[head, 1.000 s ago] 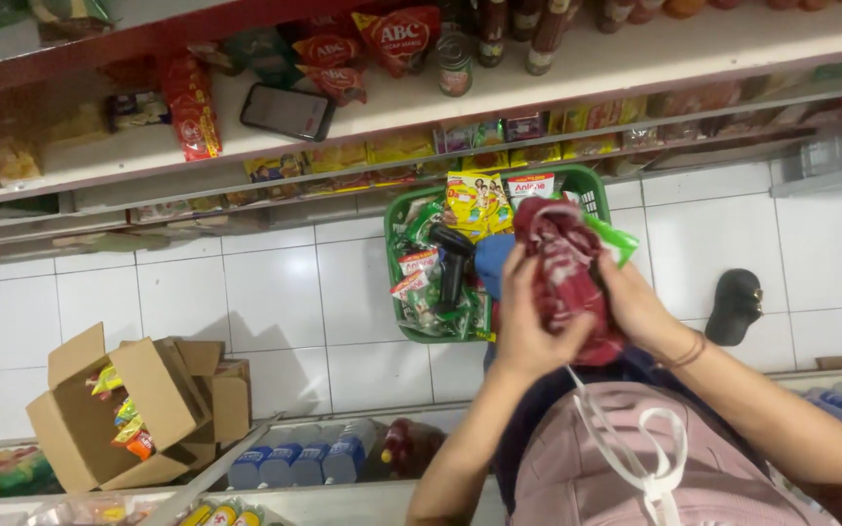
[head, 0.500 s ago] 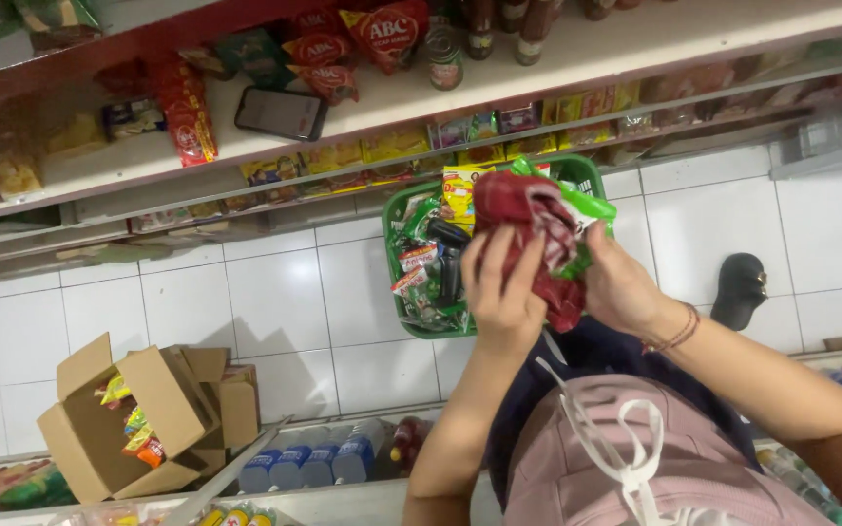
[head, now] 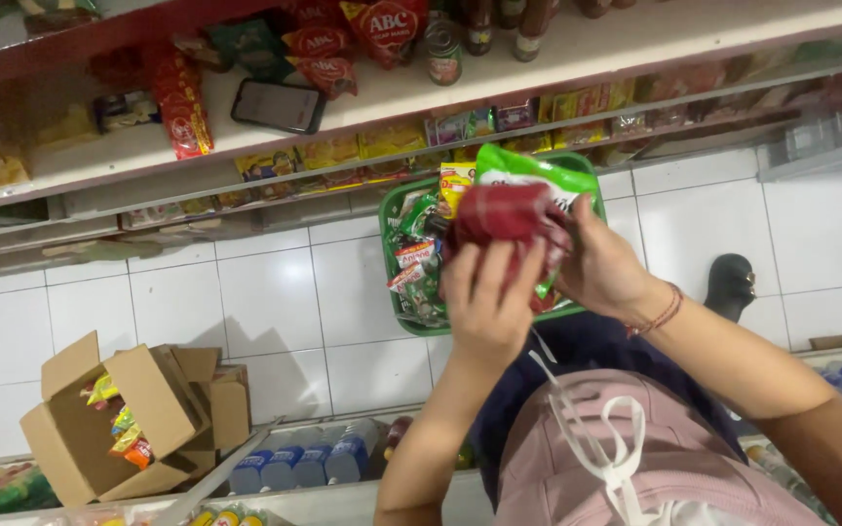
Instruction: Scan grocery items with a handheld scanner, wipe them with a cloth, and place them onto retail shelves.
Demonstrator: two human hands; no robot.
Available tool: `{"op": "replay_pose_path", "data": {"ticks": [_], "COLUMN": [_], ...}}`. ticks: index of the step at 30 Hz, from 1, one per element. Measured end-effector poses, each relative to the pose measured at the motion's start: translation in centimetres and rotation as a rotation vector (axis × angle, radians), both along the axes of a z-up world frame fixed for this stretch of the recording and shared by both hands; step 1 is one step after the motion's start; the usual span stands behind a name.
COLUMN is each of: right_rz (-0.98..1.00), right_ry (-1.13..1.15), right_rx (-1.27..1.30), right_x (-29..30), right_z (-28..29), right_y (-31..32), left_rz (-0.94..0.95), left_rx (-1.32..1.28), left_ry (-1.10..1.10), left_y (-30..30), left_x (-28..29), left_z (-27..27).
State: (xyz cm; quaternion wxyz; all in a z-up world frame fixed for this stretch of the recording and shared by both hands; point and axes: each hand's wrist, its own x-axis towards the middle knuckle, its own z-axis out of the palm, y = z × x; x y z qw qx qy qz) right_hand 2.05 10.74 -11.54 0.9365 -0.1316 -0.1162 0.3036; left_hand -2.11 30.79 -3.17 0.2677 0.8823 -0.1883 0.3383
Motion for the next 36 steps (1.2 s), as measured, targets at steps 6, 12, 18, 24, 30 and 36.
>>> {"op": "replay_pose_path", "data": {"ticks": [6, 12, 18, 24, 30, 36], "right_rz": [-0.301, -0.345, -0.241, -0.051, -0.034, 0.0], "right_ry": [0.104, 0.046, -0.06, 0.176, 0.015, 0.103], "right_rx": [-0.545, -0.62, -0.833, -0.658, -0.79, -0.692], "right_x": [2.3, 1.5, 2.1, 1.4, 0.7, -0.9], "right_z": [13.2, 8.2, 9.4, 10.7, 11.3, 6.5], "right_y": [3.5, 4.4, 4.3, 2.2, 2.5, 2.6], "left_rz": [0.111, -0.199, 0.178, -0.019, -0.162, 0.131], "left_rx": [-0.449, -1.476, -0.682, 0.017, 0.136, -0.048], "left_ry": [0.307, 0.572, 0.172, -0.045, 0.054, 0.131], "left_y": [1.1, 0.5, -0.6, 1.5, 2.2, 1.3], "left_x": [-2.4, -2.1, -2.7, -2.7, -2.3, -0.3], "left_z": [-3.2, 3.0, 0.9, 1.9, 1.3, 3.2]}}
